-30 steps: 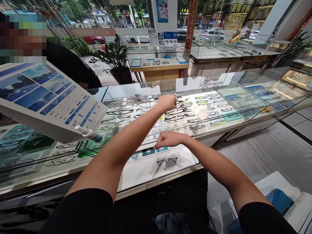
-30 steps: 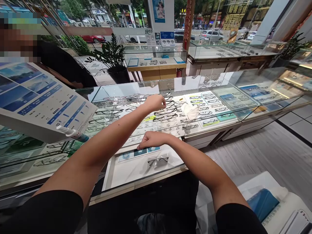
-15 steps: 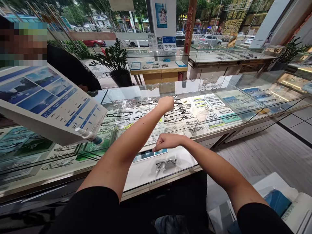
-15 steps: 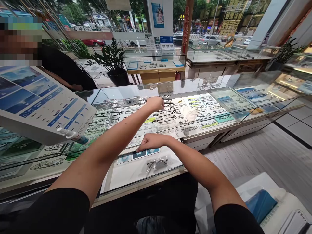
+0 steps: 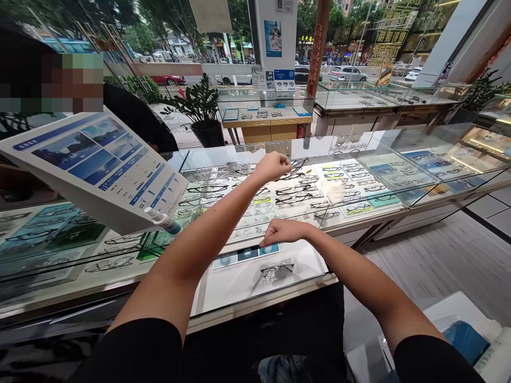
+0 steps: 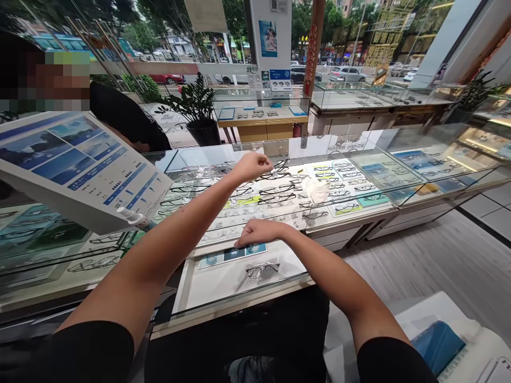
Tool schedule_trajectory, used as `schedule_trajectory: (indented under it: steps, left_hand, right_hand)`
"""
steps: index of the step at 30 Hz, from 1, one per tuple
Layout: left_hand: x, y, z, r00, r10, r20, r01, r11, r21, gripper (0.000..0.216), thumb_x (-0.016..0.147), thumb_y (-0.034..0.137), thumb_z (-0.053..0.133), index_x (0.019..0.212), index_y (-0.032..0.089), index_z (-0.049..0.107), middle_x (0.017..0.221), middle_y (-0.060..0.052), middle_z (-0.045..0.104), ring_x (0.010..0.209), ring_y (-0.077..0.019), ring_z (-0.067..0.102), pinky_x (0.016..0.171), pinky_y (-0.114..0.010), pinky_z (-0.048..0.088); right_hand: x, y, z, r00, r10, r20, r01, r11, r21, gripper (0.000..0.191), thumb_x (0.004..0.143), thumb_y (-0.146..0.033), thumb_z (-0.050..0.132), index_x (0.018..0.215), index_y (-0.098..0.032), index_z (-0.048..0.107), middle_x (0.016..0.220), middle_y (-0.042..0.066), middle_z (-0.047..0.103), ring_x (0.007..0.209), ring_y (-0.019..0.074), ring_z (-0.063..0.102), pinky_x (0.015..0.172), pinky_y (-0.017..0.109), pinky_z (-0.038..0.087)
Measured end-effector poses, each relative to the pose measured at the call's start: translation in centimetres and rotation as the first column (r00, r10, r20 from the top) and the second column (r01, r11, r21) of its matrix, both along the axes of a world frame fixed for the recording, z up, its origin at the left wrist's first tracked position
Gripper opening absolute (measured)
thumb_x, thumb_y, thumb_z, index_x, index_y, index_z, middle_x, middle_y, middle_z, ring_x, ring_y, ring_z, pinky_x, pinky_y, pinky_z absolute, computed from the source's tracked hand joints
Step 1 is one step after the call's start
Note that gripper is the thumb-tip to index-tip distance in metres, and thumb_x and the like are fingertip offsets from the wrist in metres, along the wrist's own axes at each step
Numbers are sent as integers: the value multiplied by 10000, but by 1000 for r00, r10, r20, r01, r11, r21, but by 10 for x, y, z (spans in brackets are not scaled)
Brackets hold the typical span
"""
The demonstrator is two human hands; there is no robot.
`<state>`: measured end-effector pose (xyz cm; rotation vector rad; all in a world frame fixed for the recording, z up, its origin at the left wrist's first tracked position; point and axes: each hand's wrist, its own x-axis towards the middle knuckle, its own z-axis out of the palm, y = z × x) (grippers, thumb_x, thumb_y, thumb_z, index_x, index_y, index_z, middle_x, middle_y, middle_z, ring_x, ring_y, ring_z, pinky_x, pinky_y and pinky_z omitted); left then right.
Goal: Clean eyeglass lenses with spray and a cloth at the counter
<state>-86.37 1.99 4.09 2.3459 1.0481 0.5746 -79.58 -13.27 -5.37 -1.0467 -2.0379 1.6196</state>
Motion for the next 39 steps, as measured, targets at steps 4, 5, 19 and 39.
schedule_trajectory:
  steps: [4, 5, 19, 39]
  left_hand:
    - [-42, -23, 0, 918, 23, 396, 63, 977, -202, 204, 854, 381, 800, 813, 194, 732, 863, -60, 750, 828, -189, 647, 809, -340, 511]
    - [-54, -31, -2, 889, 40, 456, 85, 964, -251, 239, 842, 412, 824, 823, 199, 718, 894, -57, 757, 860, -188, 653, 832, -338, 517]
    - [-136, -122, -70, 639, 354, 682, 154, 811, -565, 615, 650, 693, 1010, 865, 205, 704, 979, -36, 761, 948, -180, 687, 909, -361, 640]
    - [-138, -131, -84, 685, 328, 650, 139, 817, -559, 566, 702, 695, 976, 884, 206, 757, 923, -26, 746, 914, -185, 711, 886, -362, 687]
  right_hand:
    - [9, 0, 7, 990, -116, -84, 123, 988, 88, 674, 861, -617, 820, 577, -231, 347, 585, -92, 242, 609, 89, 214, 641, 313, 199]
    - [12, 1, 9, 975, -185, -123, 199, 972, 120, 677, 861, -630, 815, 577, -232, 347, 588, -89, 254, 607, 91, 228, 639, 312, 202]
    - [1, -2, 8, 672, -550, -496, 655, 754, 52, 605, 764, -589, 912, 1178, -216, 677, 927, -22, 555, 806, 143, 505, 725, 288, 426]
    - [-5, -12, 7, 739, -512, -437, 633, 750, 192, 469, 812, -617, 895, 983, -231, 692, 842, -13, 581, 779, 165, 526, 727, 323, 419]
